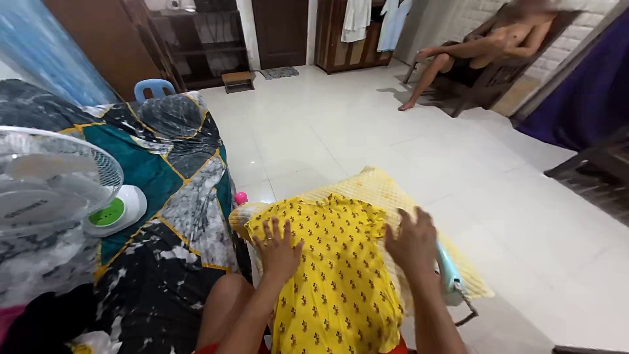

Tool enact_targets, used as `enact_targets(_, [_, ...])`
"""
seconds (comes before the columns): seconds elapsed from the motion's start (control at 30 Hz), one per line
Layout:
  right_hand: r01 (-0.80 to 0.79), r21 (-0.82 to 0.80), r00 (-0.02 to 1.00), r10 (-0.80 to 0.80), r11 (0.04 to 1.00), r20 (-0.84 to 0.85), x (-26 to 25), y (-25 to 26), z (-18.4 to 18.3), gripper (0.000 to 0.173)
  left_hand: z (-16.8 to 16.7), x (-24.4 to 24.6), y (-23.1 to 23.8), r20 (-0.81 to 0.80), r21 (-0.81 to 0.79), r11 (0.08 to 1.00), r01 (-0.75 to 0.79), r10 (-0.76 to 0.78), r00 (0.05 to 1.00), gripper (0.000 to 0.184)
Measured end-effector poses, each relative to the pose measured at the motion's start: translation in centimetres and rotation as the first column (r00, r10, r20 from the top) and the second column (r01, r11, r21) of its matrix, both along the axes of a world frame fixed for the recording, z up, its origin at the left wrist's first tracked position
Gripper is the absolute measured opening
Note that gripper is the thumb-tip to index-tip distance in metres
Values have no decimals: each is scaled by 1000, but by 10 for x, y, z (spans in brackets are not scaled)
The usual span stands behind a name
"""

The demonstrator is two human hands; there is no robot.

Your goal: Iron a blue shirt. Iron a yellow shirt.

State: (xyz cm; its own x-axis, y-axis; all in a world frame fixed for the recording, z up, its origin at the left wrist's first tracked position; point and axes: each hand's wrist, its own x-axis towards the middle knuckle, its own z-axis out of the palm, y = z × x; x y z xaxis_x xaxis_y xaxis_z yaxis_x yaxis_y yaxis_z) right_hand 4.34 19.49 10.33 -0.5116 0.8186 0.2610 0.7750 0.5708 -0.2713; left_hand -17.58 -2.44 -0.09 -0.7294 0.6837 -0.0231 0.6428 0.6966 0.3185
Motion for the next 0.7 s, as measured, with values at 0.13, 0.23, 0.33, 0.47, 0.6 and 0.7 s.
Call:
enact_targets(0.13, [344,-301,934,-292,889,206,34,32,17,63,3,48,14,33,29,979,203,-204,978,74])
enact_targets(0.23, [356,-368,921,-255,859,295,48,54,7,60,-18,68,20,55,-18,966,259,-258,965,77])
enact_targets(0.33, [277,-422,953,-193,863,232,61,54,13,58,-22,68,20,53,-16,969,247,-246,968,76])
enact_targets(0.47, [187,-439,982,-169,879,80,65,7,37,59,-17,80,9,85,-8,980,201,-199,976,77])
enact_targets(0.6, [-43,-599,991,-40,799,-125,61,-44,38,67,-13,126,-14,125,16,966,258,-258,958,81])
enact_targets(0.7, [-141,-694,983,16,706,-183,43,-73,19,68,-15,168,-42,136,71,925,372,-379,915,84])
